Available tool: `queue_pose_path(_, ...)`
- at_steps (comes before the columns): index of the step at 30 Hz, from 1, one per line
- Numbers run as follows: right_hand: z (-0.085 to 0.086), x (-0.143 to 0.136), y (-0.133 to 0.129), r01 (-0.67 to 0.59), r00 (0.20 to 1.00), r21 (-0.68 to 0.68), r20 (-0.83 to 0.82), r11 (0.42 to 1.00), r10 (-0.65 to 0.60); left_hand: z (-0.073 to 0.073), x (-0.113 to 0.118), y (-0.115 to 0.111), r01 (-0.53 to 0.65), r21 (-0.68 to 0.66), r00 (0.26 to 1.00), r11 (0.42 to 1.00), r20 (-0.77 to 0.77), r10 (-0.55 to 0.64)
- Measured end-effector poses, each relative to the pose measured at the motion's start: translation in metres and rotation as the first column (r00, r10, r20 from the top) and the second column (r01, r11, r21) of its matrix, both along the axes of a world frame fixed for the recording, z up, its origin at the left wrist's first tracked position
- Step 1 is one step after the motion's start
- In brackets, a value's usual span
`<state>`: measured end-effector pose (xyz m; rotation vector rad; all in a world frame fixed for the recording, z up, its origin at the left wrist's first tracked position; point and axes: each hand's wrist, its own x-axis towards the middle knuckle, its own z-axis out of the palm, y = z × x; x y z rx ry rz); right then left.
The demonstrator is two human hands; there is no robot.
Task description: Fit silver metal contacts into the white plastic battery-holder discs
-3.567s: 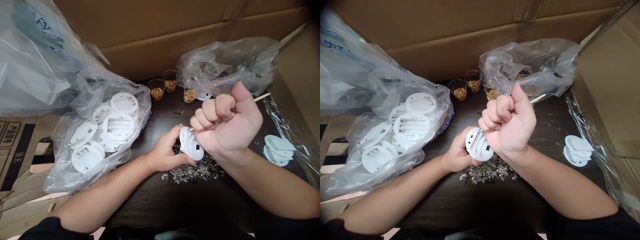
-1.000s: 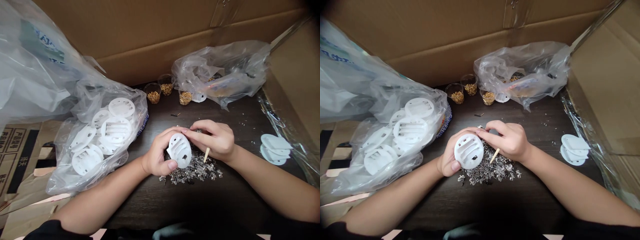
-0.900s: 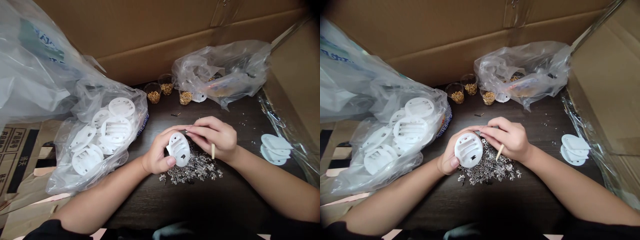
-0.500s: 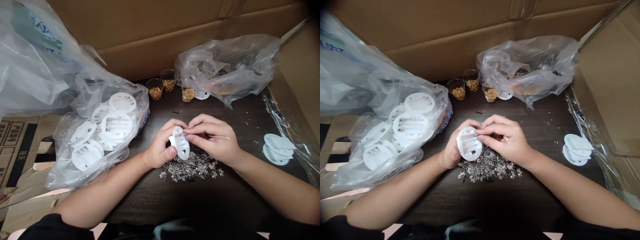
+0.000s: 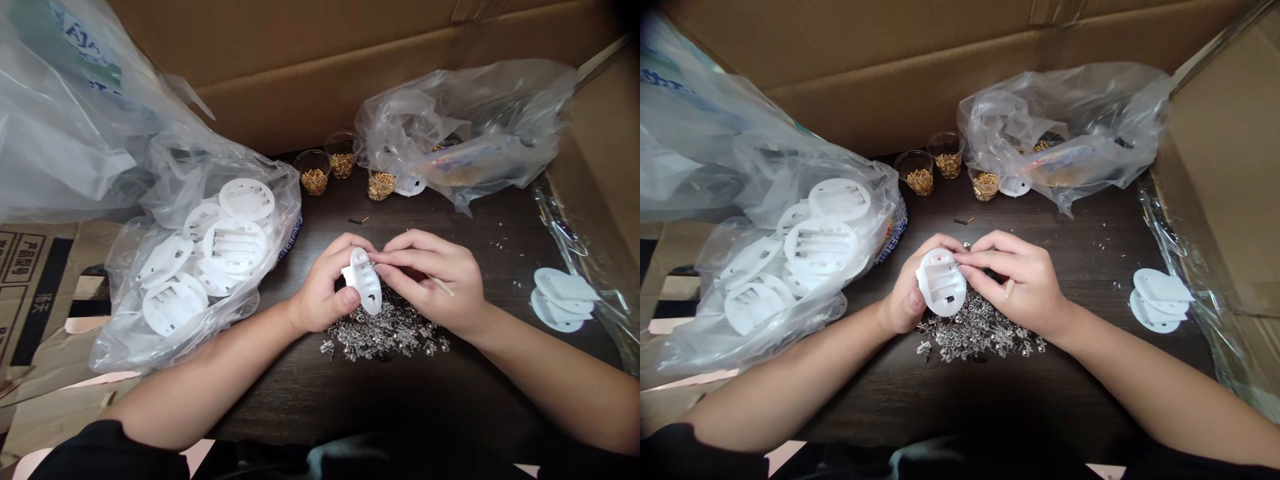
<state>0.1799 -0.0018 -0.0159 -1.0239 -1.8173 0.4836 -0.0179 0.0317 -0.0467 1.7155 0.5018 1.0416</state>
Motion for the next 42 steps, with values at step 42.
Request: queue_pose_path(42,-0.005,0.016,0.002,-0.110,0.974,0.154,0.211,0.982,0.076,-0.002,0.002,-0.001,0.052,-0.062,0.998,0.997,-0.021,-0.053)
